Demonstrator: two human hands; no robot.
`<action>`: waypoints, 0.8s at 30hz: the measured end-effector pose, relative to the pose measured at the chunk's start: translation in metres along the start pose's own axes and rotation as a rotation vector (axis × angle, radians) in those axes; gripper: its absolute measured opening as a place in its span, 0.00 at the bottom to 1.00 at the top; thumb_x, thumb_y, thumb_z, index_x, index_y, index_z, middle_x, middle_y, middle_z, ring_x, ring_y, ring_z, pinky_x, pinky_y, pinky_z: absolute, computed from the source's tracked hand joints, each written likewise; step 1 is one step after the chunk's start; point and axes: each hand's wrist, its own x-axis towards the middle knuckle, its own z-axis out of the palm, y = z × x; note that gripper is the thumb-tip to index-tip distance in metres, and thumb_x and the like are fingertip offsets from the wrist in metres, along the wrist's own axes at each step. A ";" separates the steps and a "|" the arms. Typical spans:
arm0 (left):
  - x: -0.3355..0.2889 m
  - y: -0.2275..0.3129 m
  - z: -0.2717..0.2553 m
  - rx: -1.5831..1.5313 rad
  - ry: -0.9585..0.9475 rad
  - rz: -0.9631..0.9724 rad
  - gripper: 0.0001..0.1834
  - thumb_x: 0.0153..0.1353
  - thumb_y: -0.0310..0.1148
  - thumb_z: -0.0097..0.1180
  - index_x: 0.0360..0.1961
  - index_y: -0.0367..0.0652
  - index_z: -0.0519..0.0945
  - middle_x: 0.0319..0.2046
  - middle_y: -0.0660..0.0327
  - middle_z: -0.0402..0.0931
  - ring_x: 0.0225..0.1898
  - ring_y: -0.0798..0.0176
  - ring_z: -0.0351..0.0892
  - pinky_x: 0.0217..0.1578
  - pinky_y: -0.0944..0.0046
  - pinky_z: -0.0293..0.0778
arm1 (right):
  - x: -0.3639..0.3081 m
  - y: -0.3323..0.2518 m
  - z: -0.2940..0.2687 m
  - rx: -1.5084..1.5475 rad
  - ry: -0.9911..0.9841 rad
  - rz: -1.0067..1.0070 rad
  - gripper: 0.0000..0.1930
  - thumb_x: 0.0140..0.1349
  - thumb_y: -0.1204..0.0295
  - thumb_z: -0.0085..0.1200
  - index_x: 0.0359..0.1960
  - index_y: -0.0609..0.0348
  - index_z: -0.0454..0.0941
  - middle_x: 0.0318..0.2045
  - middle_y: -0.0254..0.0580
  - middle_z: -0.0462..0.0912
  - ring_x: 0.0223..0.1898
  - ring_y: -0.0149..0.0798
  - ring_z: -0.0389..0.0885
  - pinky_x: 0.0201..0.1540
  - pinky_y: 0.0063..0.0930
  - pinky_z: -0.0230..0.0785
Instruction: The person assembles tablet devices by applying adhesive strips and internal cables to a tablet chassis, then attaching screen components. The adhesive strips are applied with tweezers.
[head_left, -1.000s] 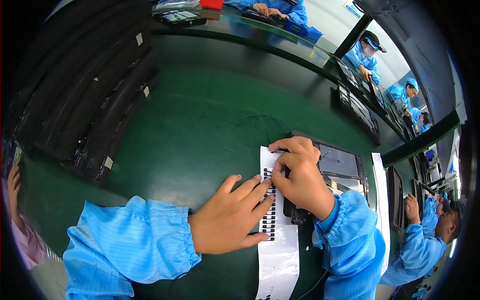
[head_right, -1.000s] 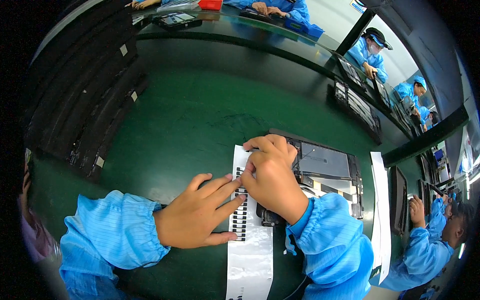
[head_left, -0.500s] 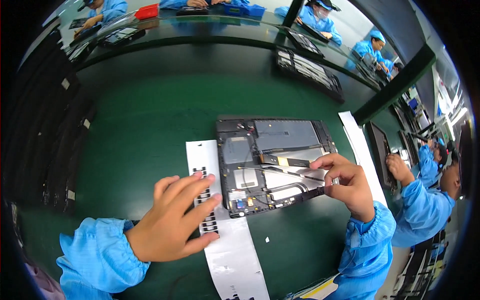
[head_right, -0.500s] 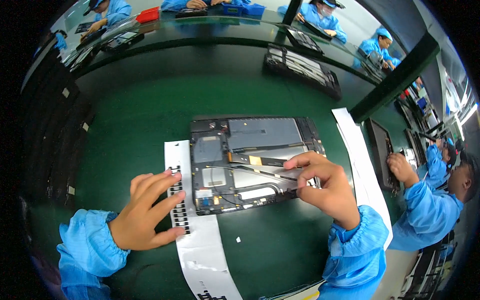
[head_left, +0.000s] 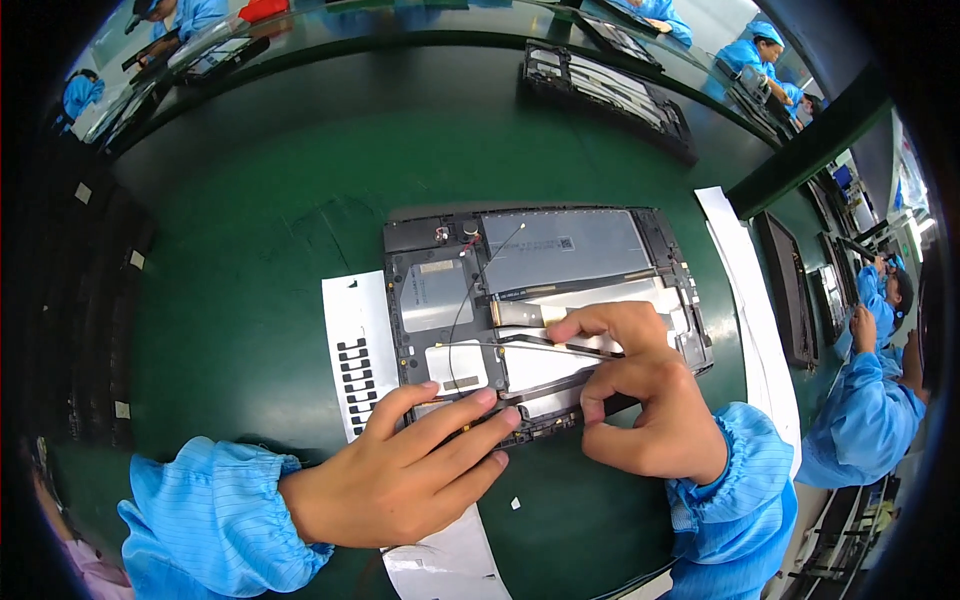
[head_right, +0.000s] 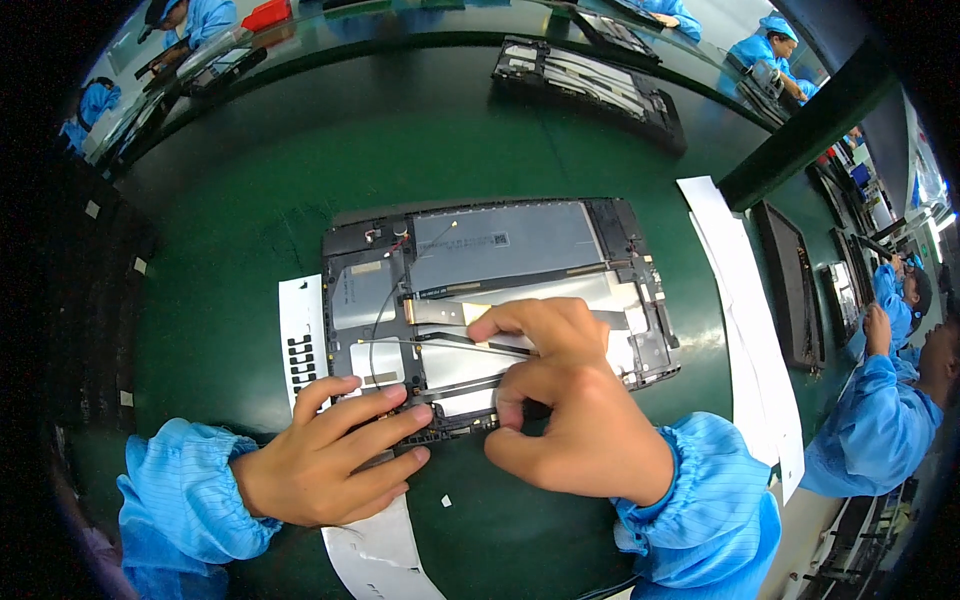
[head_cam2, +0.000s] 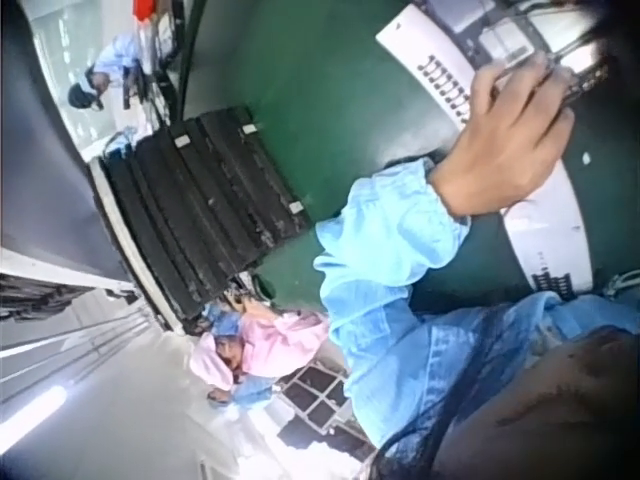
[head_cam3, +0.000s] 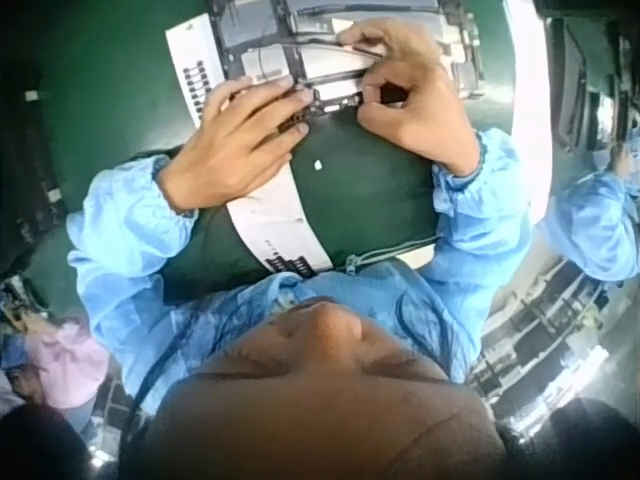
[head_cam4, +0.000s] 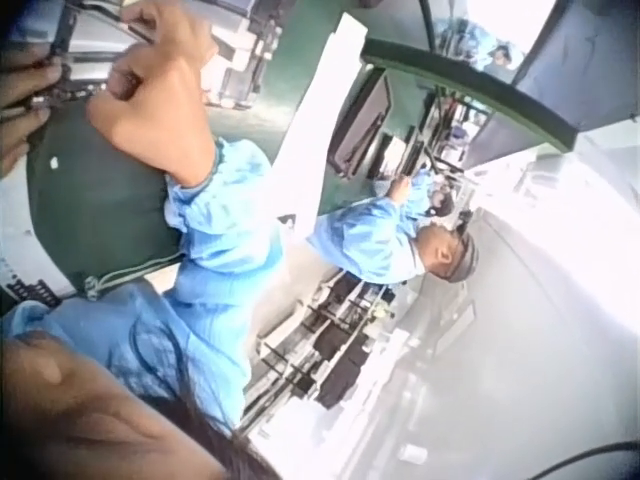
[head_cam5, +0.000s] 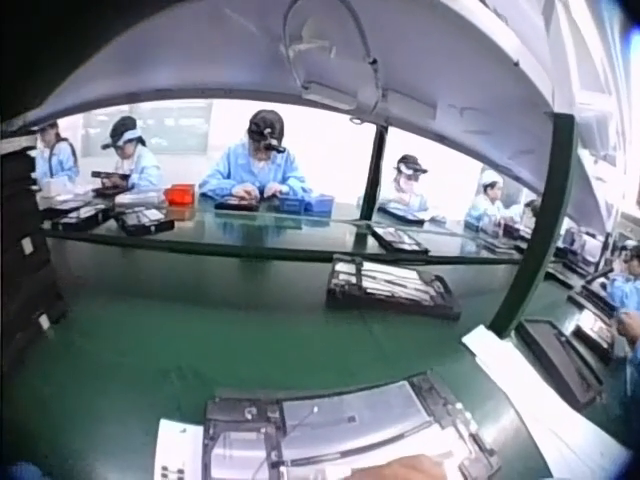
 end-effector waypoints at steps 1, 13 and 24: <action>0.000 0.000 -0.001 0.009 -0.001 0.001 0.19 0.41 0.34 0.62 0.38 0.43 0.78 0.52 0.55 0.66 0.55 0.55 0.62 0.49 0.50 0.56 | 0.002 -0.002 0.001 0.003 -0.004 0.001 0.03 0.28 0.80 0.51 0.10 0.61 0.71 0.46 0.46 0.70 0.49 0.46 0.63 0.53 0.35 0.53; -0.002 0.001 0.001 -0.007 0.046 -0.007 0.17 0.42 0.32 0.61 0.37 0.44 0.78 0.51 0.56 0.68 0.54 0.56 0.63 0.51 0.51 0.55 | 0.005 -0.004 0.002 -0.039 -0.005 0.001 0.04 0.26 0.79 0.51 0.10 0.61 0.70 0.45 0.46 0.70 0.47 0.47 0.63 0.52 0.37 0.55; 0.016 0.002 -0.002 0.177 -0.002 0.158 0.10 0.55 0.33 0.48 0.36 0.48 0.78 0.50 0.63 0.69 0.53 0.60 0.66 0.45 0.52 0.61 | 0.005 -0.006 0.003 -0.082 0.007 -0.013 0.03 0.27 0.79 0.51 0.10 0.61 0.71 0.45 0.47 0.71 0.46 0.47 0.65 0.51 0.37 0.55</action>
